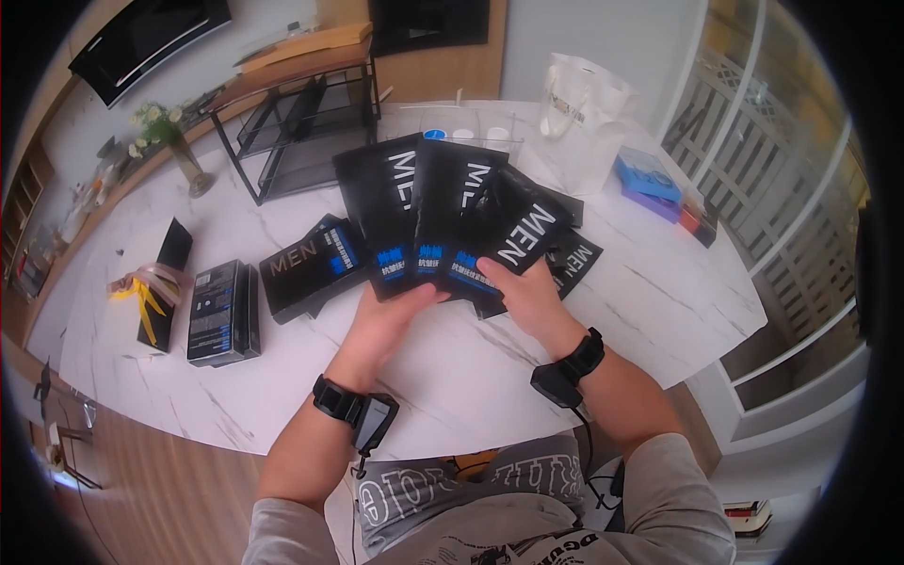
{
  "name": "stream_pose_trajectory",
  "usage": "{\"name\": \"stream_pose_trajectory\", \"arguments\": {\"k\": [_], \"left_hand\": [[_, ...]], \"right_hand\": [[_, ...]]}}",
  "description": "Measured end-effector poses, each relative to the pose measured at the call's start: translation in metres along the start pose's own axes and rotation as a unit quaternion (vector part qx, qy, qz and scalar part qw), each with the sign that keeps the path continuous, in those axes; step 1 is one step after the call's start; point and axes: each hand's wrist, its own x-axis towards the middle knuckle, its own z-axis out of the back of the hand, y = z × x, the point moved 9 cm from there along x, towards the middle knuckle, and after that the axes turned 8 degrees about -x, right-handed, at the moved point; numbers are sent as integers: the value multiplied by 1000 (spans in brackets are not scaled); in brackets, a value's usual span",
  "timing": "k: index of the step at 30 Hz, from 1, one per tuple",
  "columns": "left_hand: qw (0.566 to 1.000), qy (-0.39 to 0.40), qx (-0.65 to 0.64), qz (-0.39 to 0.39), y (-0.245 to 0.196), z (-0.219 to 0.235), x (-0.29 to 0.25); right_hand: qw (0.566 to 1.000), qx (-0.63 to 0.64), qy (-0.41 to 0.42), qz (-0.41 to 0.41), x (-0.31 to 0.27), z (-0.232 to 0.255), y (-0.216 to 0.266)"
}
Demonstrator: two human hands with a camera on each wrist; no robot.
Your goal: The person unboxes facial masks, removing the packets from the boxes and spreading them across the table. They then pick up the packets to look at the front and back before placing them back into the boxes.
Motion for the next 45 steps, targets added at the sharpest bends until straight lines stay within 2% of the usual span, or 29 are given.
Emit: {"name": "stream_pose_trajectory", "arguments": {"k": [6, 18, 30, 45], "left_hand": [[999, 9, 46, 6, 5, 2, 1], [997, -24, -66, 13, 2, 7, -1], [999, 3, -44, 5, 1, -4, -2], [996, -69, -50, 31, 11, 14, -1]], "right_hand": [[1000, -3, 2, -8, 1, 1, -5], [1000, -23, -8, -2, 2, 5, -5], [999, -32, -9, -8, 2, 4, -6], [999, -32, 10, 17, -1, -1, 4]]}}
